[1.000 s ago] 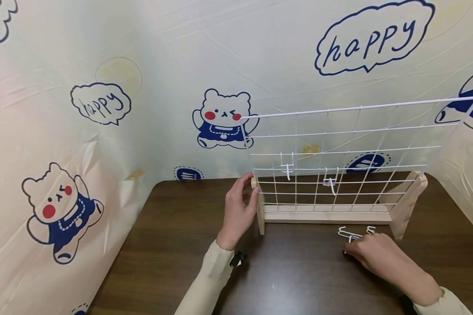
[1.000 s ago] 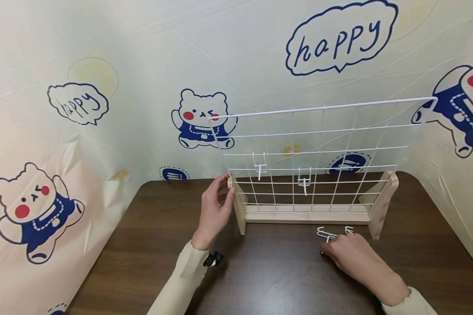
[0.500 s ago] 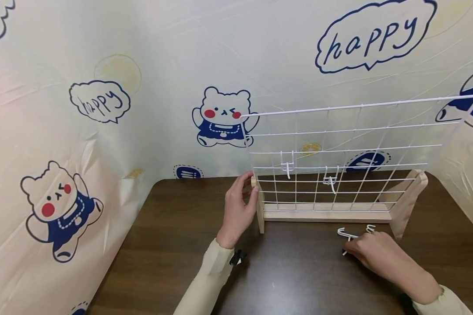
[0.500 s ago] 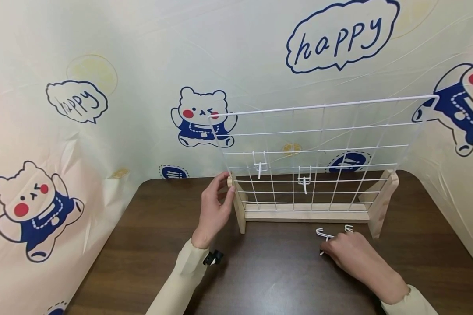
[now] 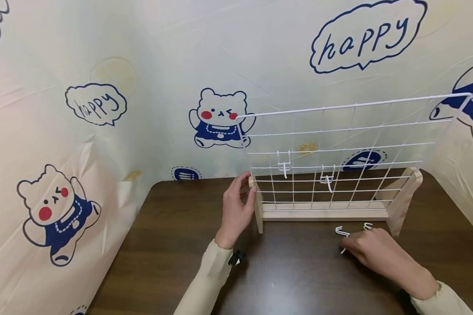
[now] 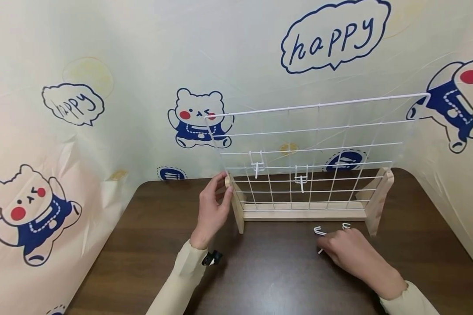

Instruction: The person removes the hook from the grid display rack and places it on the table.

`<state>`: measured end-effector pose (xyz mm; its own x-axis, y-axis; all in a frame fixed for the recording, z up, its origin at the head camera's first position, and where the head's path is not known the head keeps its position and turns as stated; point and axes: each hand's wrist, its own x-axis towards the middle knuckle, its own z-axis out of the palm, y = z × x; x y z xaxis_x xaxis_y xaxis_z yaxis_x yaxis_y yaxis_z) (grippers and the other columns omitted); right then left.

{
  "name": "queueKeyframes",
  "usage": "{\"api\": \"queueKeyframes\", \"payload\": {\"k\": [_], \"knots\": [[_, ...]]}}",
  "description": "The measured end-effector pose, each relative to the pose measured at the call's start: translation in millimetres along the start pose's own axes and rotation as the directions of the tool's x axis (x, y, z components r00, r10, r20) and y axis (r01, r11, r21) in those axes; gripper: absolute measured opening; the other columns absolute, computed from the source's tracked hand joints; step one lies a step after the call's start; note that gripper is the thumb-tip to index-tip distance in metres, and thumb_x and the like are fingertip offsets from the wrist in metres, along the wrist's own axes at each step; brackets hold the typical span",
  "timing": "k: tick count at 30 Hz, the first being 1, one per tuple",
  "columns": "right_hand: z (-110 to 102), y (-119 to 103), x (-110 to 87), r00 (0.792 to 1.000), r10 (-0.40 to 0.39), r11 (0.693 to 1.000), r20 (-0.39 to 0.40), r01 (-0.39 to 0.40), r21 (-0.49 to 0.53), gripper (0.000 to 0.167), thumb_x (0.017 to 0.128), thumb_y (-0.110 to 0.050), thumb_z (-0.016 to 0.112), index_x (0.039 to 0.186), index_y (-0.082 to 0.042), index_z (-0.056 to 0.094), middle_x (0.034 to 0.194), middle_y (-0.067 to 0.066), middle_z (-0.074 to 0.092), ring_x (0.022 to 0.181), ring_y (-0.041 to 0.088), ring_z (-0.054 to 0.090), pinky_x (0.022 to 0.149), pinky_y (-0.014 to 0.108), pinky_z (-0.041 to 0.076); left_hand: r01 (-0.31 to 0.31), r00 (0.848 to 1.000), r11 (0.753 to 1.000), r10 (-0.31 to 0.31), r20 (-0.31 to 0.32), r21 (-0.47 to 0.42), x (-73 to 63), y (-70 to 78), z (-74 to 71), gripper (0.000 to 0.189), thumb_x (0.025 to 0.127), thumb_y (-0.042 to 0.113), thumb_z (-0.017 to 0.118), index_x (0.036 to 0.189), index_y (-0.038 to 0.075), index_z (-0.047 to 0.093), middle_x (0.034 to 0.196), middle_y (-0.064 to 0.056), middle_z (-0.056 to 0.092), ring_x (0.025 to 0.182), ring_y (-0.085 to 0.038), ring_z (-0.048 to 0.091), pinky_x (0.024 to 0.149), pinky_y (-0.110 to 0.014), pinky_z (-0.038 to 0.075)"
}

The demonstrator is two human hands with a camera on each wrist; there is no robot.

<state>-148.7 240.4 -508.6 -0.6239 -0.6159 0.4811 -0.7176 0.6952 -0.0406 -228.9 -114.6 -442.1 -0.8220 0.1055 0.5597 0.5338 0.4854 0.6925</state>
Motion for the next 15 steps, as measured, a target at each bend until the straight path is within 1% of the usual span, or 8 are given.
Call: {"api": "queueKeyframes", "payload": {"k": [2, 3, 4, 5, 7, 9, 11, 15], "knots": [[-1, 0, 2.4, 0.999, -0.021, 0.999, -0.048, 0.022, 0.024, 0.017, 0.089, -0.024, 0.077, 0.079, -0.030, 0.066, 0.068, -0.023, 0.063, 0.056, -0.006, 0.054, 0.046, 0.024, 0.038, 0.002, 1.000, 1.000, -0.002, -0.005, -0.002, 0.1, -0.2, -0.7, 0.038, 0.104, 0.018, 0.064, 0.141, 0.009, 0.058, 0.131, -0.015, 0.069, 0.117, -0.027, 0.073, 0.087, -0.043, 0.066], [-1, 0, 3.6, 0.997, -0.035, 0.999, -0.073, 0.037, 0.036, 0.014, 0.096, -0.028, 0.072, 0.083, -0.028, 0.070, 0.071, -0.021, 0.067, 0.058, -0.005, 0.057, 0.046, 0.024, 0.041, 0.003, 1.000, 1.000, -0.003, -0.005, -0.004, 0.0, -0.2, -1.1, 0.038, 0.104, 0.018, 0.064, 0.141, 0.009, 0.058, 0.132, -0.015, 0.069, 0.117, -0.027, 0.073, 0.087, -0.044, 0.066], [-1, 0, 4.9, 0.994, -0.044, 0.998, -0.098, 0.049, 0.045, 0.020, 0.103, -0.033, 0.064, 0.086, -0.026, 0.073, 0.073, -0.020, 0.069, 0.059, -0.005, 0.059, 0.047, 0.023, 0.043, 0.002, 1.000, 1.000, -0.002, -0.005, -0.004, 0.0, -0.5, -1.4, 0.038, 0.104, 0.017, 0.064, 0.141, 0.009, 0.058, 0.132, -0.015, 0.069, 0.117, -0.027, 0.073, 0.087, -0.044, 0.065], [-2, 0, 6.2, 0.991, -0.052, 0.997, -0.126, 0.059, 0.052, 0.030, 0.108, -0.037, 0.056, 0.090, -0.023, 0.076, 0.074, -0.018, 0.071, 0.060, -0.004, 0.061, 0.048, 0.023, 0.045, 0.003, 1.000, 1.000, -0.003, -0.005, -0.004, 0.1, -0.6, -1.6, 0.038, 0.104, 0.017, 0.064, 0.141, 0.010, 0.058, 0.132, -0.015, 0.069, 0.117, -0.027, 0.072, 0.087, -0.044, 0.065], [-2, -1, 9.2, 0.981, -0.065, 0.995, -0.181, 0.078, 0.064, 0.049, 0.112, -0.043, 0.040, 0.094, -0.019, 0.078, 0.074, -0.016, 0.072, 0.060, -0.002, 0.063, 0.049, 0.022, 0.047, 0.005, 1.000, 1.000, -0.005, -0.003, -0.003, 0.1, -0.5, -2.1, 0.038, 0.104, 0.017, 0.064, 0.141, 0.010, 0.058, 0.132, -0.014, 0.069, 0.118, -0.027, 0.072, 0.088, -0.043, 0.065], [-2, -3, 11.9, 0.971, -0.073, 0.994, -0.226, 0.089, 0.064, 0.054, 0.112, -0.044, 0.036, 0.095, -0.017, 0.080, 0.074, -0.014, 0.073, 0.060, -0.001, 0.065, 0.051, 0.021, 0.050, 0.006, 1.000, 1.000, -0.006, -0.002, -0.002, 0.0, -0.9, -2.2, 0.038, 0.104, 0.017, 0.064, 0.141, 0.010, 0.058, 0.132, -0.013, 0.069, 0.118, -0.026, 0.072, 0.088, -0.042, 0.065], [-3, -5, 13.7, 0.962, -0.077, 0.994, -0.263, 0.096, 0.059, 0.053, 0.112, -0.043, 0.038, 0.095, -0.015, 0.080, 0.075, -0.013, 0.074, 0.060, 0.000, 0.066, 0.052, 0.022, 0.051, 0.008, 1.000, 1.000, -0.008, 0.002, -0.002, -0.1, -1.2, -2.0, 0.038, 0.104, 0.017, 0.064, 0.141, 0.009, 0.058, 0.131, -0.013, 0.069, 0.117, -0.026, 0.072, 0.088, -0.042, 0.065], [-6, -7, 14.9, 0.953, -0.072, 0.994, -0.293, 0.093, 0.058, 0.050, 0.112, -0.041, 0.041, 0.096, -0.013, 0.080, 0.078, -0.009, 0.077, 0.063, 0.004, 0.069, 0.055, 0.026, 0.055, 0.011, 1.000, 1.000, -0.011, 0.009, -0.005, -0.2, -1.7, -1.2, 0.037, 0.105, 0.017, 0.063, 0.141, 0.009, 0.058, 0.132, -0.012, 0.069, 0.117, -0.026, 0.072, 0.088, -0.043, 0.065]]}}
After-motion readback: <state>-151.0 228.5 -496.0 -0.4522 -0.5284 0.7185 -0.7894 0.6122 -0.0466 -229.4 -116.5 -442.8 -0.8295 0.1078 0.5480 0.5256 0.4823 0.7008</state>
